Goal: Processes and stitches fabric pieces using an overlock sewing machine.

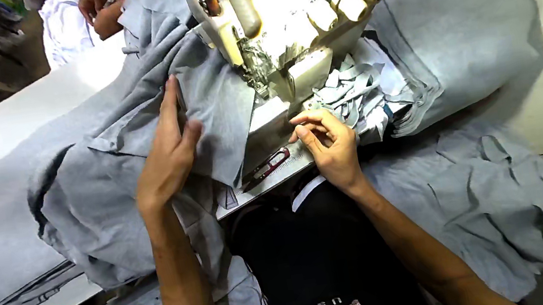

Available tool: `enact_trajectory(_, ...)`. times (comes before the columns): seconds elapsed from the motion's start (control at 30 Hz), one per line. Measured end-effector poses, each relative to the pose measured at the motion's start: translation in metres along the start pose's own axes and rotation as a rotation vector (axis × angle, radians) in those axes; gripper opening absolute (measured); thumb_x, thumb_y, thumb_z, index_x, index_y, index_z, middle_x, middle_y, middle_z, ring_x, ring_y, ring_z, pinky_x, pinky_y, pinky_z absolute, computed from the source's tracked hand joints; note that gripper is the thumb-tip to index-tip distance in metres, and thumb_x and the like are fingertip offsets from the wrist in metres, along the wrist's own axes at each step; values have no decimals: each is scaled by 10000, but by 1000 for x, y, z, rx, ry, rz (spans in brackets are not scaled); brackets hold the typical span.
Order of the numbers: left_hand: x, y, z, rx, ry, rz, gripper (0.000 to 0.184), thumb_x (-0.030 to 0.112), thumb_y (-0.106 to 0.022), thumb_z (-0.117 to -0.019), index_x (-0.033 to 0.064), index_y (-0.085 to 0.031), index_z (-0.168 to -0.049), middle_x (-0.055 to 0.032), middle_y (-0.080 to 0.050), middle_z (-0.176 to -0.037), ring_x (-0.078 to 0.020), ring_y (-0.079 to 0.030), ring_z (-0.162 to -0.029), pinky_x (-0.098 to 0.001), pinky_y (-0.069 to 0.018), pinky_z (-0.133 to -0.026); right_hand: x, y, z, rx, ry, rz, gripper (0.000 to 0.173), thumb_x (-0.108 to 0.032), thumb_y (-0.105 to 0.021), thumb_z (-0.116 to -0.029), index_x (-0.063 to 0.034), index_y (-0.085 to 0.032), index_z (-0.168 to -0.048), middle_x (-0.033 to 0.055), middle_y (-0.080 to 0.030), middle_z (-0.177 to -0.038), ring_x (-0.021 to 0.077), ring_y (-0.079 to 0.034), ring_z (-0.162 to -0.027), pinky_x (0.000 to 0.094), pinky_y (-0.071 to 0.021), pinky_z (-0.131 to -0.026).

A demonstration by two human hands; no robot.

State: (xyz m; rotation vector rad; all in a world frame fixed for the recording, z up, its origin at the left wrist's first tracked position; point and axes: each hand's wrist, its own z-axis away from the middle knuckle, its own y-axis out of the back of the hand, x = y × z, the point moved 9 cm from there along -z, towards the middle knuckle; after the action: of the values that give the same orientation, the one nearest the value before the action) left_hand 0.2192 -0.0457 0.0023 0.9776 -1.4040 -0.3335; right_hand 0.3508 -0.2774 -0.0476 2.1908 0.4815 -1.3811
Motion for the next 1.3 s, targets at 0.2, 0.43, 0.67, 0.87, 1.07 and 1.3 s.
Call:
enact_trajectory(0.2,23,23,-43,322,377,-466,954,766,-449,-936,17,-362,-1521,-270,-680,-880,-506,-671,-850,-682,-499,-729,0,-38,16,-316,215,478,300,-312,-665,-976,-138,-722,-1213,71,-681,-1140,267,-597,-1081,456,-489,-929)
enact_trajectory(0.43,13,44,-55,332,438,-610,439,346,-406,-1065,43,-587,-1326,-262,-706,-1052,-491,-681,-1013,-663,-490,-811,-7,-64,23,-486,427,692,271,-354,-615,-998,-136,-731,-1108,130,-656,-1130,350,-587,-1090,522,-457,-935)
enact_trajectory(0.67,-22,96,64,716,362,-235,470,452,-466,-1069,26,-658,-1110,-118,-657,-912,-185,-639,-850,-439,-506,-801,-7,-70,37,-545,520,819,313,-275,-522,-1064,-14,-664,-1161,166,-676,-1018,356,-656,-968,515,-507,-917)
enact_trajectory(0.87,-15,95,155,789,258,-114,345,396,-511,-1067,94,-627,-949,22,-578,-775,-18,-572,-659,-215,-497,-614,-14,-49,36,-559,364,685,224,-145,-563,-1008,26,-671,-1106,222,-638,-1015,404,-635,-975,517,-540,-845)
enact_trajectory(1.07,5,78,173,779,186,-80,318,344,-503,-1074,81,-656,-984,39,-614,-806,20,-603,-723,-190,-524,-672,-40,-52,25,-812,-462,-428,393,-397,-279,-1126,-115,-551,-1095,-53,-554,-694,10,-450,-489,159,-378,-428)
enact_trajectory(1.3,15,71,172,808,126,-74,314,304,-498,-1072,48,-669,-1012,32,-633,-812,30,-618,-742,-180,-529,-694,-48,-94,-4,-776,-643,-652,447,-350,-202,-1128,-108,-556,-1001,-64,-392,-568,-9,-317,-397,125,-288,-370)
